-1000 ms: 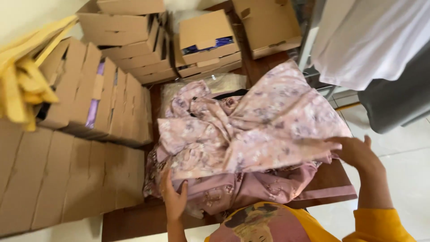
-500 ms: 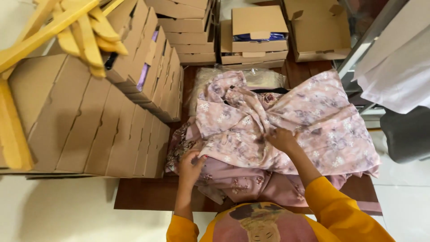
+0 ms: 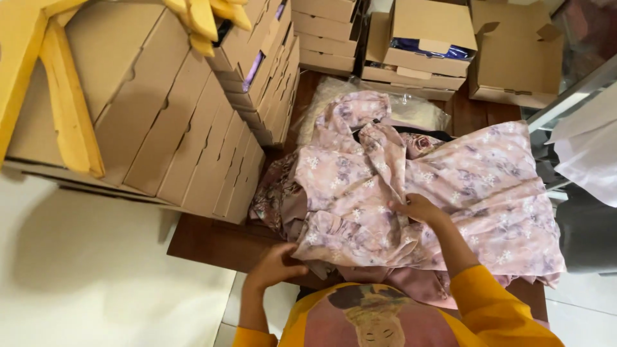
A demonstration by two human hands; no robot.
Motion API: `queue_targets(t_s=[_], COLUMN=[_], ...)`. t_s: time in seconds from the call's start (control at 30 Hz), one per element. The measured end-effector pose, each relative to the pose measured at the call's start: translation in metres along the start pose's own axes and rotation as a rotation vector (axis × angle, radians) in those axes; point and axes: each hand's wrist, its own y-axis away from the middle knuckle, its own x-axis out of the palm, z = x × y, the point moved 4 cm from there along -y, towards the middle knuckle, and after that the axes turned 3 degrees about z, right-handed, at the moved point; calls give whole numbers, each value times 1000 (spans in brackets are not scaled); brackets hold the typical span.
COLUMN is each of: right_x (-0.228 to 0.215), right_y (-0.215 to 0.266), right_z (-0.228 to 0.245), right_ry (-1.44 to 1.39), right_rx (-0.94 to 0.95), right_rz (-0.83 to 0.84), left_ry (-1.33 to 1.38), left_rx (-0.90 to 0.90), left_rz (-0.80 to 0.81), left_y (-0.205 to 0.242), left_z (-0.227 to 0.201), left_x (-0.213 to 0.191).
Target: Folding a pink floral patterned garment on a workspace surrounded by boxes and hangers.
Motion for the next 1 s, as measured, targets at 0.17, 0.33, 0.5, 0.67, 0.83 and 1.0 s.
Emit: queue_targets(t_s=[0.17, 0.33, 0.5, 0.67, 0.83, 1.0], right_x=[-6, -40, -11, 0, -4, -6], right_y=[-17, -13, -28, -18, -23, -120], right_z=[32, 40, 4, 44, 133, 97], right_ry=[341, -890, -26, 201, 611, 859], right_rx=[-147, -623, -116, -461, -418, -278], right_rz=[-248, -87, -368, -711, -716, -541], left_ry=[-253, -191, -183, -277, -357, -308], left_rx=[-55, 35, -223, 50, 44, -6], left_rz=[-242, -532, -450, -589, -606, -655], left_y=[-7, -2, 2, 6, -17, -26], left_z=[-15, -1, 14, -26, -59, -81], left_x=[10, -5, 13, 5, 11, 11])
